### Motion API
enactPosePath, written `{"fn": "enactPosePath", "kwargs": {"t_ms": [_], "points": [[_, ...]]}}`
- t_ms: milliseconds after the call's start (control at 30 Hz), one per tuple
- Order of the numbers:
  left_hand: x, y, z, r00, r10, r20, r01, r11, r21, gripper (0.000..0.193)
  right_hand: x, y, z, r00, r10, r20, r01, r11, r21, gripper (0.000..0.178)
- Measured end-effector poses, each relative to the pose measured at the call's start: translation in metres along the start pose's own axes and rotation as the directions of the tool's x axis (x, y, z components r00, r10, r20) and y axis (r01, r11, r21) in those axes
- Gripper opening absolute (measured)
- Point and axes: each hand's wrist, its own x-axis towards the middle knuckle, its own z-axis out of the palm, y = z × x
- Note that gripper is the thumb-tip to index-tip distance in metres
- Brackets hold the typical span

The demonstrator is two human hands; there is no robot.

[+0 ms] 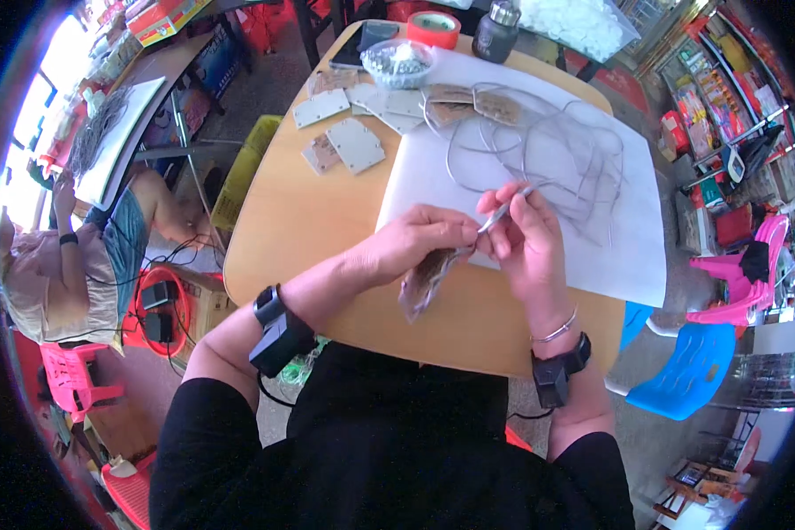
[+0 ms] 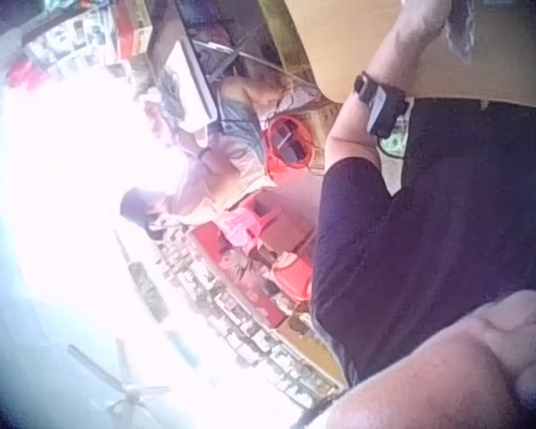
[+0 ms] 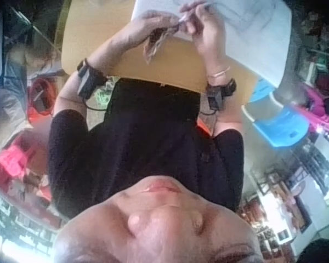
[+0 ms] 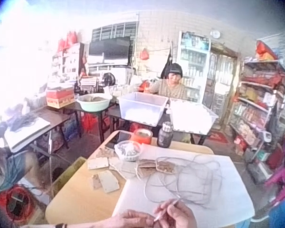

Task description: The person is threading a cord through a small leather component at a workstation.

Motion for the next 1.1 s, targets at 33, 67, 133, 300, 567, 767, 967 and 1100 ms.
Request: {"fn": "enactPosePath", "kwargs": {"t_ms": [33, 67, 133, 300, 567, 767, 967, 1100], "points": [[0.002, -0.002, 0.003, 0.998, 0.061, -0.014, -0.061, 0.998, -0.028, 0.033, -0.001, 0.0, 0.004, 0.999, 0.012, -0.033, -0.011, 1.0, 0.016, 0.018], [0.003, 0.0, 0.001, 0.998, 0.065, -0.013, -0.065, 0.998, -0.026, 0.033, 0.002, -0.003, 0.007, 0.999, 0.008, -0.031, -0.008, 1.0, 0.014, 0.018], [-0.002, 0.007, 0.003, 0.998, -0.058, 0.005, 0.059, 0.998, -0.006, 0.035, -0.001, -0.005, 0.012, 1.0, 0.026, 0.007, -0.027, 0.997, 0.079, 0.018], [-0.003, 0.001, 0.015, 0.982, -0.127, 0.142, 0.121, 0.991, 0.05, 0.04, 0.004, -0.003, -0.004, 0.993, 0.031, -0.115, -0.035, 0.999, -0.031, 0.019], [-0.002, -0.009, 0.019, 0.976, -0.063, 0.208, 0.038, 0.992, 0.123, 0.043, 0.009, 0.001, -0.002, 0.972, 0.089, -0.216, -0.088, 0.996, 0.015, 0.018], [-0.002, -0.011, 0.017, 0.983, 0.028, 0.181, -0.057, 0.986, 0.156, 0.039, 0.009, -0.001, -0.009, 0.986, 0.081, -0.147, -0.094, 0.992, -0.085, 0.022], [0.005, -0.008, -0.003, 0.94, 0.288, -0.183, -0.33, 0.903, -0.274, 0.029, 0.008, 0.006, -0.002, 0.995, 0.036, -0.097, -0.06, 0.966, -0.253, 0.04], [0.007, -0.006, -0.016, 0.928, 0.157, -0.339, -0.284, 0.886, -0.367, 0.024, 0.002, 0.005, 0.001, 0.987, 0.118, 0.107, -0.066, 0.915, -0.398, 0.044]]}}
